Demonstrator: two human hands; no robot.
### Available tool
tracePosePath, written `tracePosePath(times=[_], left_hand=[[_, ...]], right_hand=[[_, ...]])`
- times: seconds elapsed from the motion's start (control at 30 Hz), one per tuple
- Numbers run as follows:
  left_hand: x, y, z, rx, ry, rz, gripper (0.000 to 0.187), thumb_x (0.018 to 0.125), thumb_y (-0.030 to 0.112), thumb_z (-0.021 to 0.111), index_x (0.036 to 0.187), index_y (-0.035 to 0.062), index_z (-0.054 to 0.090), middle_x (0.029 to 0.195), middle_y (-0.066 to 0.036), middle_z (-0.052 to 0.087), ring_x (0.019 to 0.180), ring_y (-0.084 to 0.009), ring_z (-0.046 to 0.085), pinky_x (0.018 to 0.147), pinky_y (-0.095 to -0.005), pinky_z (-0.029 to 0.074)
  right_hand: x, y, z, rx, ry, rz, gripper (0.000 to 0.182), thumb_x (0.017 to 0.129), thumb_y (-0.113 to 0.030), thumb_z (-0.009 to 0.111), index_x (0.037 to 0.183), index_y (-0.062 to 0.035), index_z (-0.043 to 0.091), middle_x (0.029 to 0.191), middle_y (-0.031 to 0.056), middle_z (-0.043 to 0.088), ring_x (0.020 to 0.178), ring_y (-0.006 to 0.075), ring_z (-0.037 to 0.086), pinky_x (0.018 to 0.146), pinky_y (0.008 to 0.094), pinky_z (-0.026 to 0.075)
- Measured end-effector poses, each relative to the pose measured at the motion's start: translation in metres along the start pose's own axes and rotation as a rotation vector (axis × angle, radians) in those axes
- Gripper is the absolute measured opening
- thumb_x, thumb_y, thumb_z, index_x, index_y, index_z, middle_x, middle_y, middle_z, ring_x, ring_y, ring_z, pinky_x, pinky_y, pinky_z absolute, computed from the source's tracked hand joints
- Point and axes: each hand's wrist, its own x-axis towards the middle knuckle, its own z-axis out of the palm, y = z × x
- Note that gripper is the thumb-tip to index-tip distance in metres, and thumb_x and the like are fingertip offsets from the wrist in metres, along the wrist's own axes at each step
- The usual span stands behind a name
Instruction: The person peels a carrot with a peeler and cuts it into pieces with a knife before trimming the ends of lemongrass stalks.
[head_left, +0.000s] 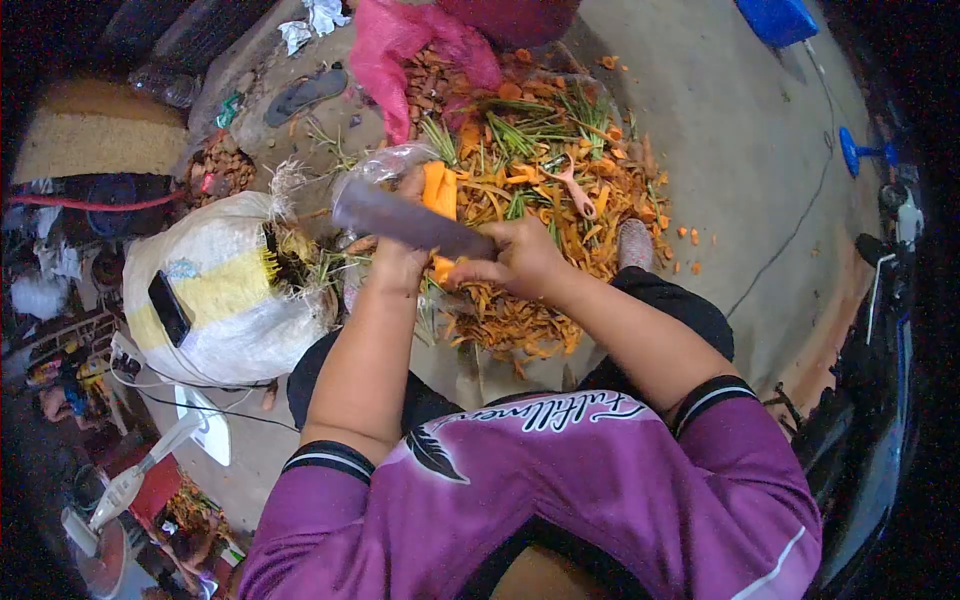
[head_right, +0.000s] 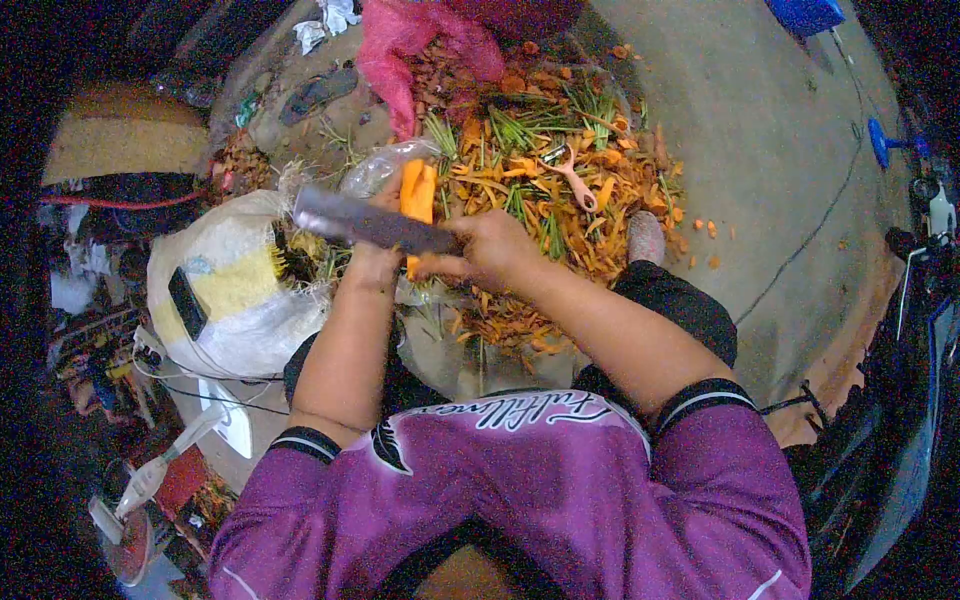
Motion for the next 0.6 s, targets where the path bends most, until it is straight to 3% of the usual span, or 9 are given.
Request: tracePosePath(times=[0.03, 0.1, 0.13, 0.23, 0.27, 0.37, 0.5, 0.6], left_hand=[[-0.002, 0.006, 0.007, 0.07, 0.009, 0.087, 0.039, 0.084, 0.035, 0.046, 0.107, 0.0047, 0.048, 0.094, -0.012, 0.057, 0.082, -0.0234, 0.057, 0.071, -0.0364, 0.049], [-0.023, 0.029, 0.037, 0.107, 0.047, -0.093, 0.042, 0.086, 0.042, 0.036, 0.097, 0.0045, 0.052, 0.083, -0.01, 0.058, 0.066, -0.0199, 0.057, 0.056, -0.0303, 0.049], [-0.026, 0.033, 0.043, 0.093, 0.033, -0.076, 0.043, 0.086, 0.042, 0.035, 0.096, 0.0041, 0.052, 0.082, -0.01, 0.058, 0.065, -0.0202, 0.057, 0.056, -0.0308, 0.049], [-0.026, 0.036, 0.046, 0.005, -0.041, -0.099, 0.044, 0.087, 0.043, 0.033, 0.094, 0.0033, 0.051, 0.078, -0.01, 0.057, 0.063, -0.0206, 0.057, 0.053, -0.0318, 0.049], [-0.026, 0.037, 0.046, -0.032, -0.071, -0.119, 0.045, 0.087, 0.043, 0.033, 0.093, 0.0031, 0.051, 0.077, -0.01, 0.057, 0.062, -0.0206, 0.056, 0.053, -0.032, 0.048], [-0.027, 0.041, 0.047, -0.164, -0.166, -0.259, 0.046, 0.086, 0.044, 0.034, 0.092, 0.0025, 0.05, 0.073, -0.009, 0.055, 0.057, -0.0212, 0.054, 0.05, -0.0319, 0.047], [-0.017, 0.033, 0.042, -0.147, -0.056, -0.173, 0.045, 0.085, 0.046, 0.036, 0.09, 0.003, 0.05, 0.073, -0.009, 0.054, 0.059, -0.0198, 0.053, 0.048, -0.0307, 0.046], [-0.014, 0.03, 0.041, -0.124, -0.088, -0.177, 0.043, 0.085, 0.044, 0.036, 0.09, 0.0039, 0.05, 0.074, -0.008, 0.054, 0.06, -0.0183, 0.052, 0.047, -0.0297, 0.045]], right_hand=[[0.002, 0.007, 0.003, 0.001, 0.145, 0.005, 0.037, 0.064, -0.031, 0.071, 0.084, -0.0021, 0.06, 0.06, 0.0091, 0.059, 0.051, 0.0197, 0.055, 0.051, 0.0288, 0.043], [0.01, 0.027, 0.01, 0.003, 0.43, 0.012, 0.032, 0.067, -0.027, 0.067, 0.085, -0.0019, 0.059, 0.06, 0.012, 0.058, 0.052, 0.0242, 0.056, 0.05, 0.031, 0.043], [0.01, 0.024, -0.001, -0.089, 0.316, 0.173, 0.024, 0.073, -0.02, 0.059, 0.088, -0.0025, 0.055, 0.065, 0.0155, 0.057, 0.058, 0.0287, 0.057, 0.052, 0.0349, 0.042], [0.003, 0.015, -0.005, -0.036, 0.306, 0.041, 0.02, 0.075, -0.018, 0.054, 0.087, -0.0025, 0.051, 0.07, 0.0168, 0.057, 0.065, 0.0317, 0.056, 0.055, 0.0367, 0.042], [0.0, 0.015, -0.002, -0.079, 0.196, 0.051, 0.018, 0.074, -0.016, 0.054, 0.086, -0.0039, 0.048, 0.074, 0.0146, 0.055, 0.068, 0.0322, 0.054, 0.056, 0.0377, 0.042], [-0.011, 0.006, 0.005, -0.246, 0.091, -0.09, 0.018, 0.072, -0.016, 0.055, 0.083, -0.0058, 0.045, 0.076, 0.0124, 0.051, 0.066, 0.0316, 0.053, 0.055, 0.0391, 0.042], [-0.02, -0.004, 0.002, -0.359, 0.043, -0.145, 0.018, 0.07, -0.014, 0.055, 0.082, -0.008, 0.043, 0.075, 0.0098, 0.047, 0.064, 0.0287, 0.053, 0.051, 0.0386, 0.042], [-0.022, -0.003, 0.005, -0.49, -0.015, -0.146, 0.022, 0.069, -0.012, 0.051, 0.09, -0.0084, 0.045, 0.079, 0.012, 0.051, 0.065, 0.0279, 0.057, 0.051, 0.0374, 0.047]])
